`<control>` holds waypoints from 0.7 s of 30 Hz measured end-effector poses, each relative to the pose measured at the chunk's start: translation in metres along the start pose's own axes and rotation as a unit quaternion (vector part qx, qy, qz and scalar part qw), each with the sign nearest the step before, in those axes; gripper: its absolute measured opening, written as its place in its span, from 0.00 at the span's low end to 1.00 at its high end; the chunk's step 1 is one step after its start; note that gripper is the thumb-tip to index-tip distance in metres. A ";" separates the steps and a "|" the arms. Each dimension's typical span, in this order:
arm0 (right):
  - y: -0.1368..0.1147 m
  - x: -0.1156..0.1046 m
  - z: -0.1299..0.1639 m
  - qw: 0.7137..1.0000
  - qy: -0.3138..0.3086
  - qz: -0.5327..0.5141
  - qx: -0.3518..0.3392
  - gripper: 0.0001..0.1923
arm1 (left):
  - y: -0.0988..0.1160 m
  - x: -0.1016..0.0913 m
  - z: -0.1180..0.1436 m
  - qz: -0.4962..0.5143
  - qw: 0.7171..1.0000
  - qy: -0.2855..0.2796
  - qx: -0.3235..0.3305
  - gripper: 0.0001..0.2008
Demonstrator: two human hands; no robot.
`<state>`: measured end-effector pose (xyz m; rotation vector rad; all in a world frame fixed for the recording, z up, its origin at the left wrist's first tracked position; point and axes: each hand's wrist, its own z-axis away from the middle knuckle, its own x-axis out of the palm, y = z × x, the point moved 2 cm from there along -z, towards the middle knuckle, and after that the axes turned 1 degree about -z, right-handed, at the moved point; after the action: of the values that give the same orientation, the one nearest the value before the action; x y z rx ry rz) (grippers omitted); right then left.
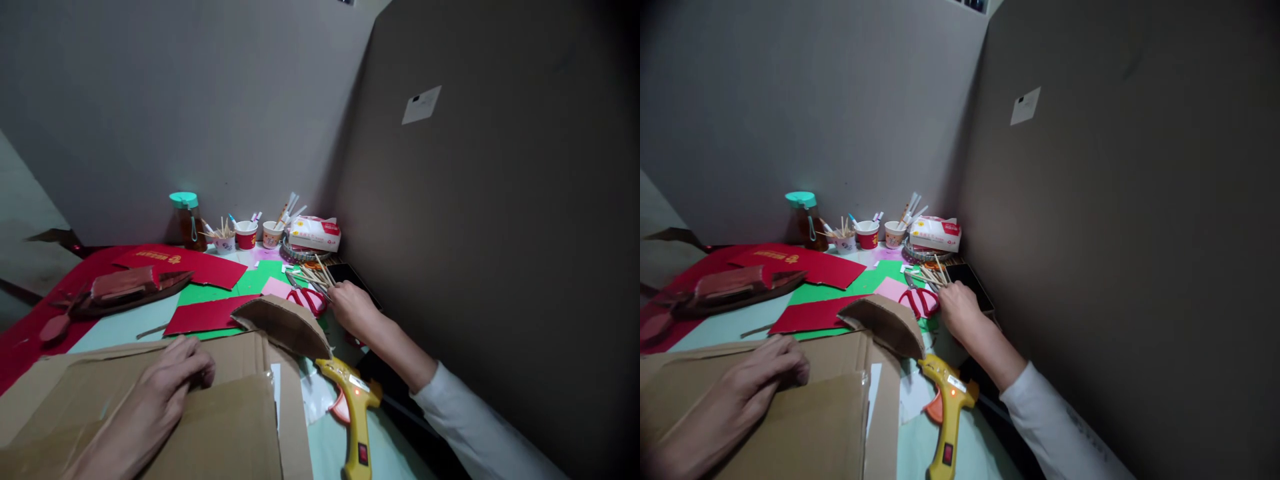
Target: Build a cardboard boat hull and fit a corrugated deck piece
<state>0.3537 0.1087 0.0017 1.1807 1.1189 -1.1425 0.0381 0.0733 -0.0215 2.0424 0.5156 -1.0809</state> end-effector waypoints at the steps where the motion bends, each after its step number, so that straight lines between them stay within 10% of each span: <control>1: -0.001 0.004 -0.001 1.000 -0.003 0.013 -0.002 0.17 | -0.002 0.001 0.001 0.008 1.000 0.005 0.004 0.14; 10: -0.006 0.015 -0.006 0.999 0.000 0.039 0.030 0.17 | -0.013 0.009 0.006 0.063 0.997 0.033 -0.012 0.09; 21: 0.026 -0.021 0.017 0.977 0.079 -0.150 0.128 0.10 | -0.012 0.003 0.007 0.070 0.991 0.061 -0.100 0.13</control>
<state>0.3781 0.0935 0.0262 1.3495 1.3329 -1.4785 0.0287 0.0759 -0.0321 1.9428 0.5125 -0.7922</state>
